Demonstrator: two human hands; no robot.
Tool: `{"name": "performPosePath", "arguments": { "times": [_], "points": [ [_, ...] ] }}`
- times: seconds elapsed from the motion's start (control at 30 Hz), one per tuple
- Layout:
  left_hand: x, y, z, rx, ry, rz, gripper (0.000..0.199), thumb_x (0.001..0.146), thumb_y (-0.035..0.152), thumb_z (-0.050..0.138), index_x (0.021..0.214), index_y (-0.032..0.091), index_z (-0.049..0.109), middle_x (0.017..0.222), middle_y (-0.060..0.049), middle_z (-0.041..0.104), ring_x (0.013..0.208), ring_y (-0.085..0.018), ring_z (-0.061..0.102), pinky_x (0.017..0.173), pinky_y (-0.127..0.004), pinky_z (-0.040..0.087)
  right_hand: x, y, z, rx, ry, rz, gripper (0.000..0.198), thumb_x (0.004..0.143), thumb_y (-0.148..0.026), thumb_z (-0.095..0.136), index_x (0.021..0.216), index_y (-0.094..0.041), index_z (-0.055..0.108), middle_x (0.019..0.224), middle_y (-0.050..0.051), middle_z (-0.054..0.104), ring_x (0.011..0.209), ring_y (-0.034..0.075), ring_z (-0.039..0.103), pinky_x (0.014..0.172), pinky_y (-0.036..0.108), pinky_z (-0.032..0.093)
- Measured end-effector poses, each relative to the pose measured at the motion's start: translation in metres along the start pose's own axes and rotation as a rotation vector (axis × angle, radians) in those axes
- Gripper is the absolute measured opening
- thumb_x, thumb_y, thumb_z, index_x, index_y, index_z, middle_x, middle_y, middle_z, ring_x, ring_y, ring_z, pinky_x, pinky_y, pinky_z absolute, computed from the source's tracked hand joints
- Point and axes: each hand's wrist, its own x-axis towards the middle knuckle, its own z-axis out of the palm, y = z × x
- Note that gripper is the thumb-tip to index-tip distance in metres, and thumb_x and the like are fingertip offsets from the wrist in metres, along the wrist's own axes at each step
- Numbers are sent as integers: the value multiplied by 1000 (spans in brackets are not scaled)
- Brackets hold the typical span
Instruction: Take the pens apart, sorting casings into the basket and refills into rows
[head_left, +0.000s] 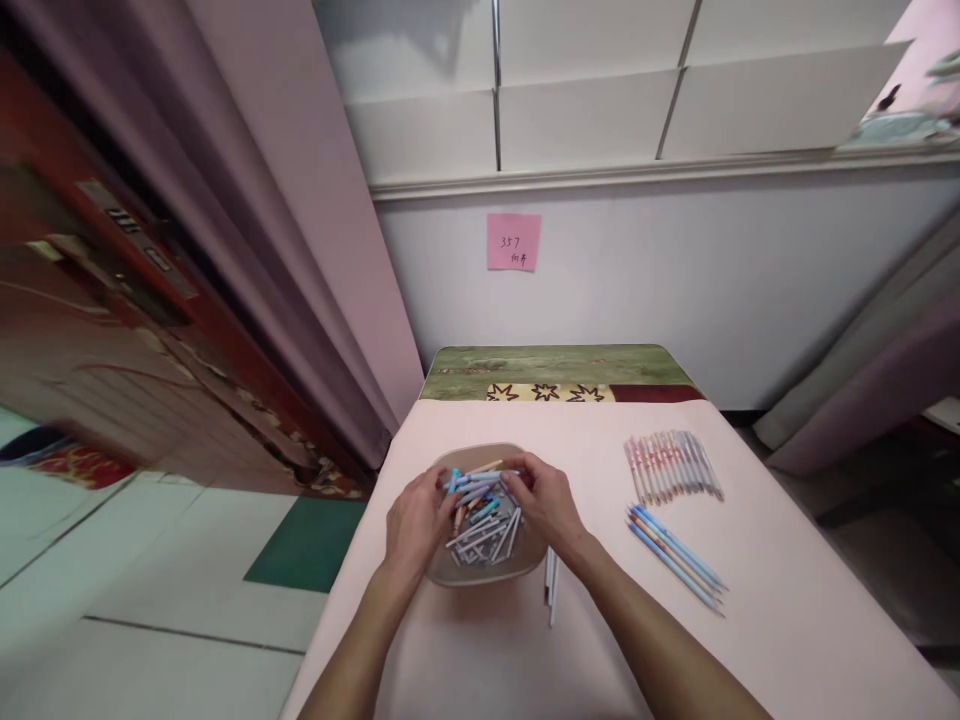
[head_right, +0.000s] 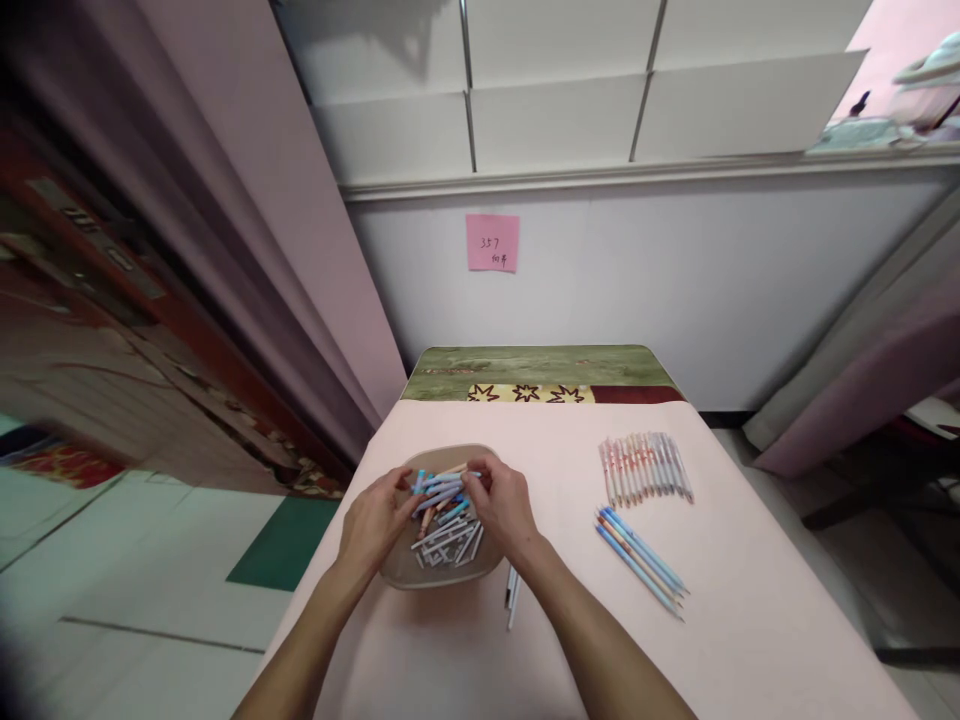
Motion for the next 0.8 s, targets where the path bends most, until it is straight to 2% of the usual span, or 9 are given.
{"name": "performPosePath", "arguments": {
  "times": [0.1,0.17,0.2,0.3,0.4,0.47,0.57,0.7,0.8],
  "points": [
    [2,-5,4,53,114,22,31,83,31,53,110,19,63,108,-10,68,94,-25,62,80,-31,44,5,15,-3,-7,71,-25,35,81,-34,58,112,-18,60,98,8,70,83,20,64,77,31,49],
    [-5,-14,2,19,155,32,29,85,32,49,107,20,64,108,-10,68,88,-23,64,79,-31,45,-6,29,-22,-87,125,-41,31,84,-37,53,108,-19,61,100,9,68,83,20,64,74,31,49],
    [-10,-20,0,-7,168,28,28,85,33,49,104,21,65,106,-9,68,82,-22,64,76,-31,46,-16,38,-35,-170,135,-27,27,86,-39,51,100,-20,63,93,8,69,79,20,64,72,31,48],
    [-23,-39,-4,-86,188,-13,24,84,37,51,92,22,68,96,-7,71,69,-20,64,69,-29,47,-55,71,-81,-529,158,179,28,86,-47,48,85,-24,62,79,5,68,67,20,61,58,30,41],
    [-27,-45,-6,-154,188,-63,23,81,40,54,87,23,69,89,-5,72,60,-18,62,63,-28,47,-92,101,-115,-793,92,436,28,86,-49,45,84,-25,60,87,4,67,70,23,62,51,28,34],
    [-25,-38,-5,-207,187,-74,23,80,40,56,87,23,69,86,-4,72,60,-17,61,61,-27,46,-108,113,-126,-864,42,504,24,86,-45,45,86,-26,58,90,3,66,74,22,63,50,27,32],
    [-22,-16,-3,-311,170,-61,23,79,40,58,86,22,71,84,-3,72,62,-17,61,62,-26,46,-116,119,-128,-923,6,506,20,89,-39,41,90,-26,57,93,3,64,76,20,64,49,26,31],
    [-24,8,-6,-452,122,-63,22,80,39,59,84,22,71,81,-2,70,63,-17,60,60,-25,46,-114,117,-126,-1019,-18,521,23,92,-35,37,90,-25,58,93,6,64,72,21,64,46,27,28],
    [-29,16,-9,-523,117,-85,20,78,39,61,83,22,72,80,-2,70,64,-17,59,60,-25,45,-113,110,-128,-1085,-24,466,24,91,-33,39,86,-23,60,88,7,66,72,23,65,49,28,30]
  ]
}}
